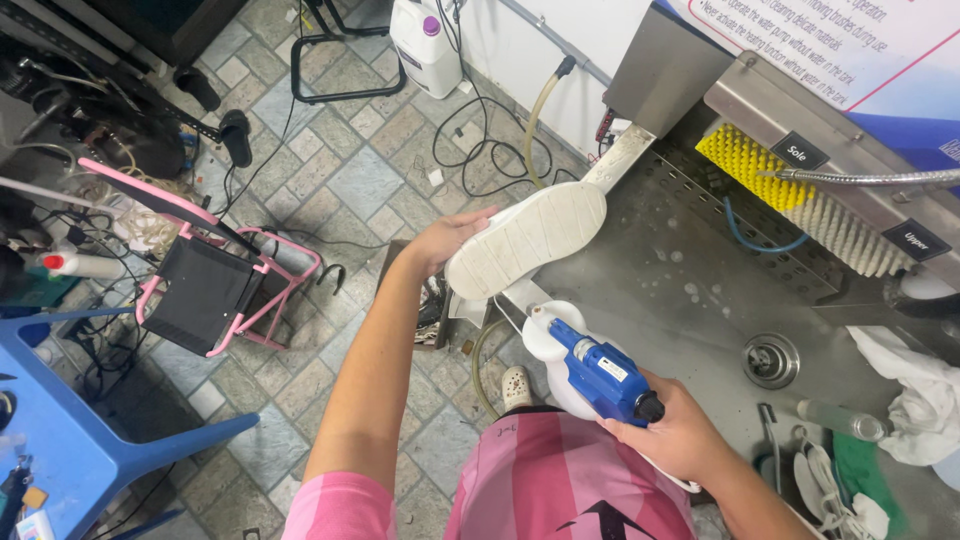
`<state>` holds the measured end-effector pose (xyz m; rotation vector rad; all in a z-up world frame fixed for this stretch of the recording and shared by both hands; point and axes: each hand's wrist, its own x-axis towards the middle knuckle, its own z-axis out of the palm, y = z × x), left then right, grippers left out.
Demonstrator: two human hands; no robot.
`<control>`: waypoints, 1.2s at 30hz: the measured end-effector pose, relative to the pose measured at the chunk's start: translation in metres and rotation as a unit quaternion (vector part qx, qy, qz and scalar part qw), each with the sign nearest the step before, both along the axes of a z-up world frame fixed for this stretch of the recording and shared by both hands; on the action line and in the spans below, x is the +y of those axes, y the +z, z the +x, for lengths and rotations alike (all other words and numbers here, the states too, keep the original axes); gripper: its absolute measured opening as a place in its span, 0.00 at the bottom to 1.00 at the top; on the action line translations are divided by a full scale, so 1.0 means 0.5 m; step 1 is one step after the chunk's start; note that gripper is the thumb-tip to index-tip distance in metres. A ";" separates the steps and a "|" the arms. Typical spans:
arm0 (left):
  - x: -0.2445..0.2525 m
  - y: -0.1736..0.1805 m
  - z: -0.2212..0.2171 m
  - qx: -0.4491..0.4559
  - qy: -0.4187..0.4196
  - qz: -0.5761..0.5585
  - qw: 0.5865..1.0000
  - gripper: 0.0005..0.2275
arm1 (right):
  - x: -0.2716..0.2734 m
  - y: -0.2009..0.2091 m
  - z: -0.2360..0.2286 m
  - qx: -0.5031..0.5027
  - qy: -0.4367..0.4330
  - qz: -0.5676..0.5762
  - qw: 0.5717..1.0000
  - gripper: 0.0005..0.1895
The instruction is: The person cleans a white sneaker by spraying it with a handheld nozzle and wiping it with a white cloth, then places it in a sink. They then pick up a black sneaker, remove its insole, and rinse the shoe under a faucet.
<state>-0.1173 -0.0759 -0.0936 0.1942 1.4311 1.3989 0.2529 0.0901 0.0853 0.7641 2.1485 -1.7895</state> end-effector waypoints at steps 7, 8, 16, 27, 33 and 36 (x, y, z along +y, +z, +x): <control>-0.015 -0.019 0.009 0.025 0.037 0.009 0.999 0.19 | -0.004 0.007 -0.007 -0.037 0.025 0.048 0.998 0.28; -0.016 -0.018 0.011 0.032 0.041 0.011 0.999 0.19 | -0.007 0.006 -0.007 -0.035 0.023 0.042 0.998 0.28; -0.019 0.007 0.019 0.063 0.026 -0.004 0.998 0.19 | -0.024 0.003 -0.007 -0.026 -0.001 0.018 1.000 0.29; -0.016 -0.008 0.023 0.096 0.041 -0.006 0.995 0.20 | -0.026 -0.028 0.010 0.016 -0.006 -0.001 1.000 0.25; -0.004 0.042 0.075 0.237 0.130 -0.121 0.955 0.21 | 0.016 -0.049 0.028 0.104 -0.034 -0.083 0.990 0.17; -0.024 0.111 0.112 0.380 0.213 -0.106 0.894 0.18 | 0.073 -0.016 -0.005 0.163 -0.069 -0.081 0.981 0.21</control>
